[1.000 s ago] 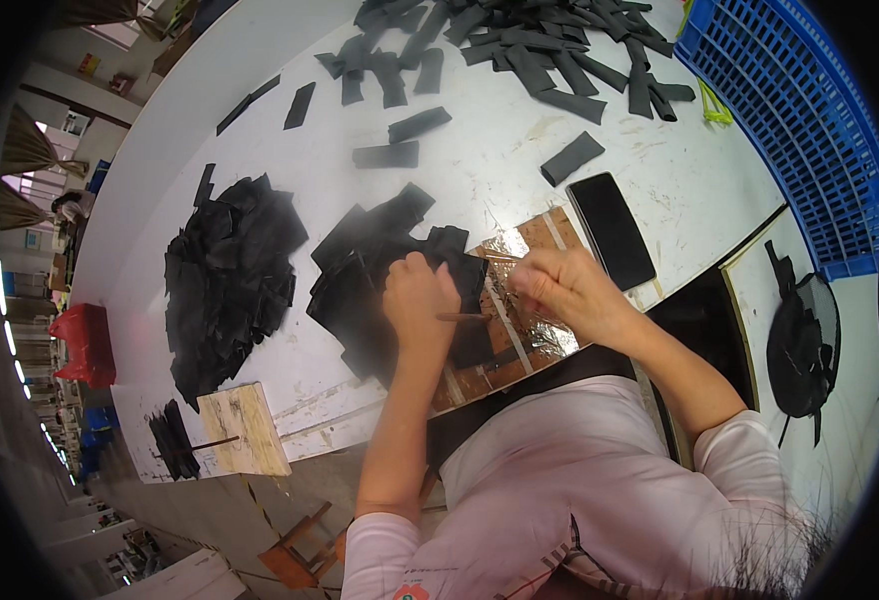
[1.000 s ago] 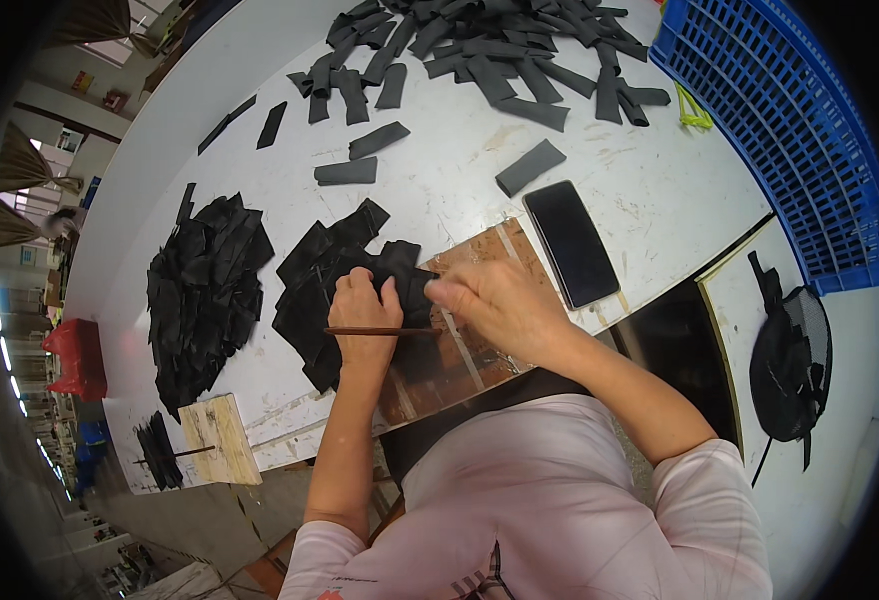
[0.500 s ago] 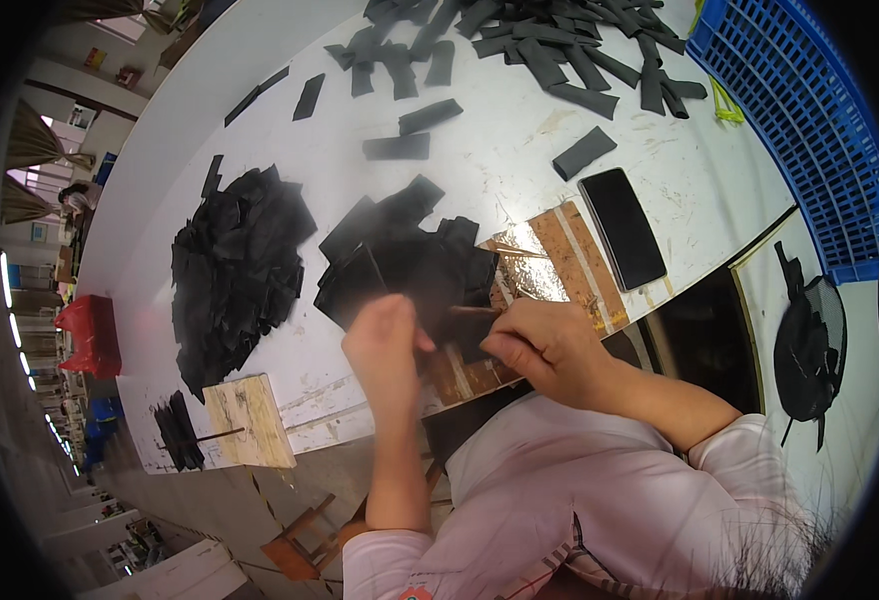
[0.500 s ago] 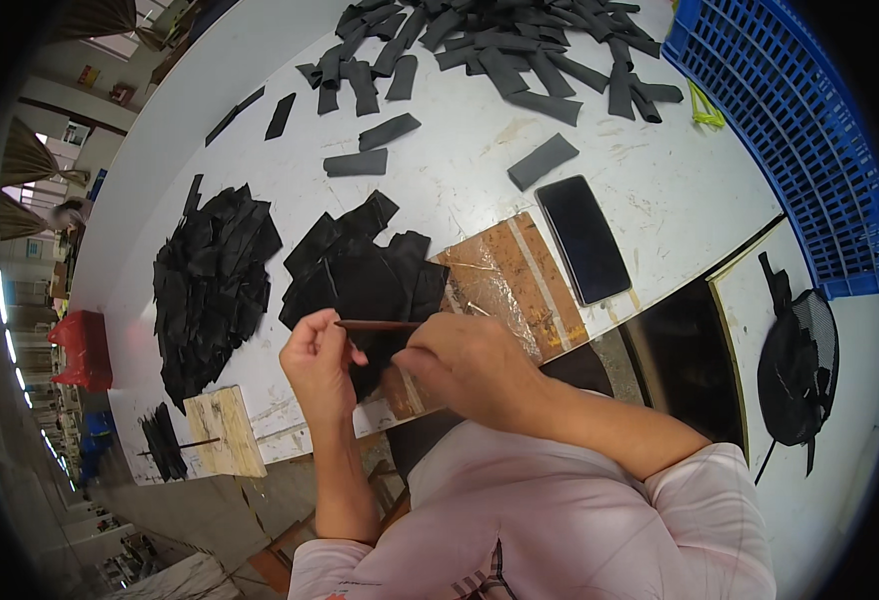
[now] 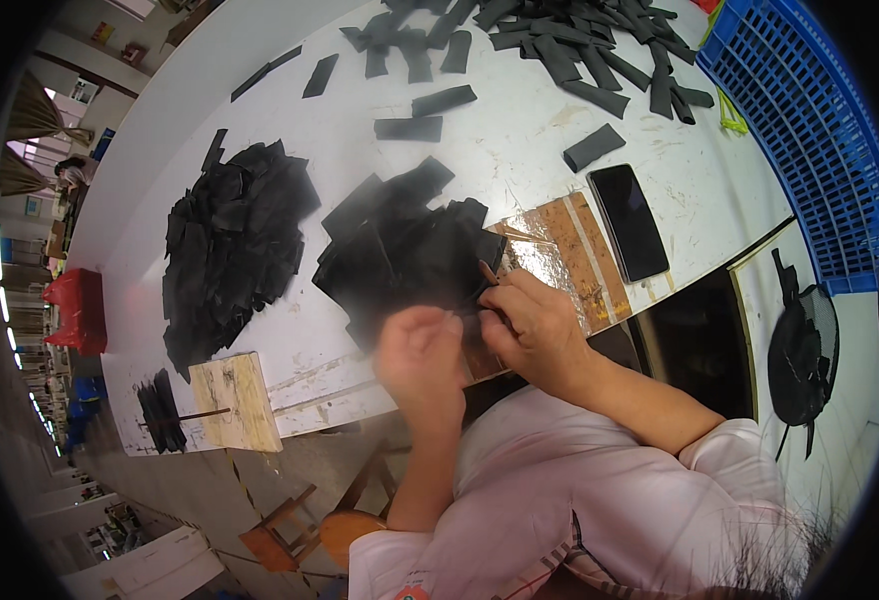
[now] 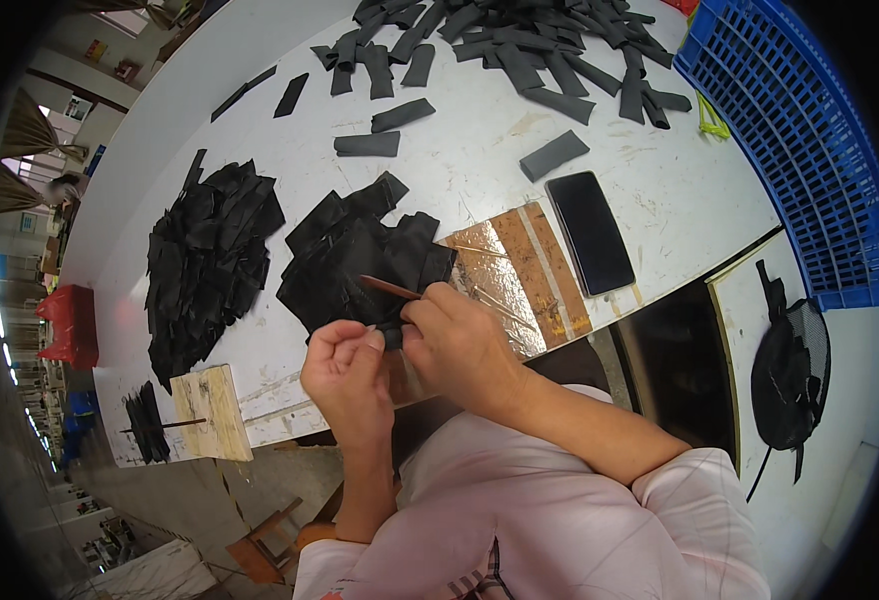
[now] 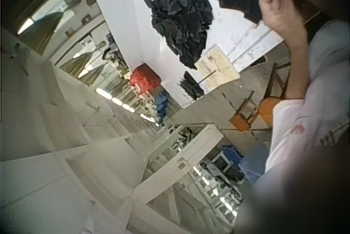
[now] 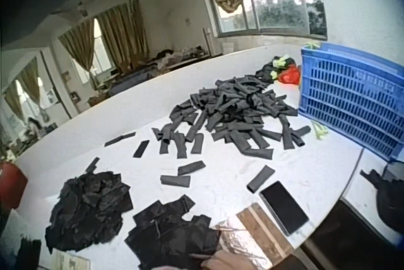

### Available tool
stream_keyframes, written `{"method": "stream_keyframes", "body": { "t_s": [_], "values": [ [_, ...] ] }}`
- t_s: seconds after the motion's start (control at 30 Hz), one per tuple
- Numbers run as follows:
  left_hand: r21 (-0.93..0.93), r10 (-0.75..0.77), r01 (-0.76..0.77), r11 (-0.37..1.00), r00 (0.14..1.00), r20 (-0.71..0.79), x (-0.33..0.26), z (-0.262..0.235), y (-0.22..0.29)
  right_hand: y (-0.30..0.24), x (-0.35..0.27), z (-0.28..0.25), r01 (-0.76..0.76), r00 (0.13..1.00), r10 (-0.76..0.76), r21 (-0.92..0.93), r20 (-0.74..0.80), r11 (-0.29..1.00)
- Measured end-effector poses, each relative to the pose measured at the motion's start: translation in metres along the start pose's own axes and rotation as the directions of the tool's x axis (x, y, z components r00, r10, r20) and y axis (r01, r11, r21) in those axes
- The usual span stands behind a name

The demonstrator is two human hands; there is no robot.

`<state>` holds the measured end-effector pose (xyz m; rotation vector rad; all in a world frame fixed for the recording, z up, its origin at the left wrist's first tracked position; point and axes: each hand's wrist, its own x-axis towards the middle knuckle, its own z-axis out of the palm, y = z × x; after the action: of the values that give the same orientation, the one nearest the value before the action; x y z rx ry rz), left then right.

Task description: The person is manually threading small black foam strips onto an upright needle on a workbench.

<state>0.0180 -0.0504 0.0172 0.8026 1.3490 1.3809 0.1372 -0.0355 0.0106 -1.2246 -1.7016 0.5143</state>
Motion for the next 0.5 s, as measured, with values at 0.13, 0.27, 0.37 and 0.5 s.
{"method": "stream_keyframes", "body": {
  "t_s": [0.13, 0.27, 0.37, 0.5],
  "values": [
    [-0.556, -0.17, 0.395, 0.731, 0.895, 0.412, 0.003, -0.02, -0.003, 0.001, -0.004, -0.006, -0.231, 0.967, 0.188, 0.281, 0.172, 0.931],
    [-0.198, -0.186, 0.253, 0.947, 0.934, 0.305, -0.004, -0.022, 0.0, 0.005, -0.007, -0.009, -0.773, 0.626, 0.396, 0.603, 0.672, 0.198],
    [0.289, 0.279, -0.263, 0.92, 0.96, -0.016, -0.01, -0.006, -0.009, 0.001, -0.011, -0.008, -0.807, 0.524, 0.272, 0.572, 0.807, -0.144],
    [0.391, 0.488, -0.459, 0.798, 0.872, 0.028, -0.016, -0.002, -0.009, 0.003, -0.006, -0.007, -0.796, 0.596, 0.25, 0.603, 0.763, 0.055]
  ]
}}
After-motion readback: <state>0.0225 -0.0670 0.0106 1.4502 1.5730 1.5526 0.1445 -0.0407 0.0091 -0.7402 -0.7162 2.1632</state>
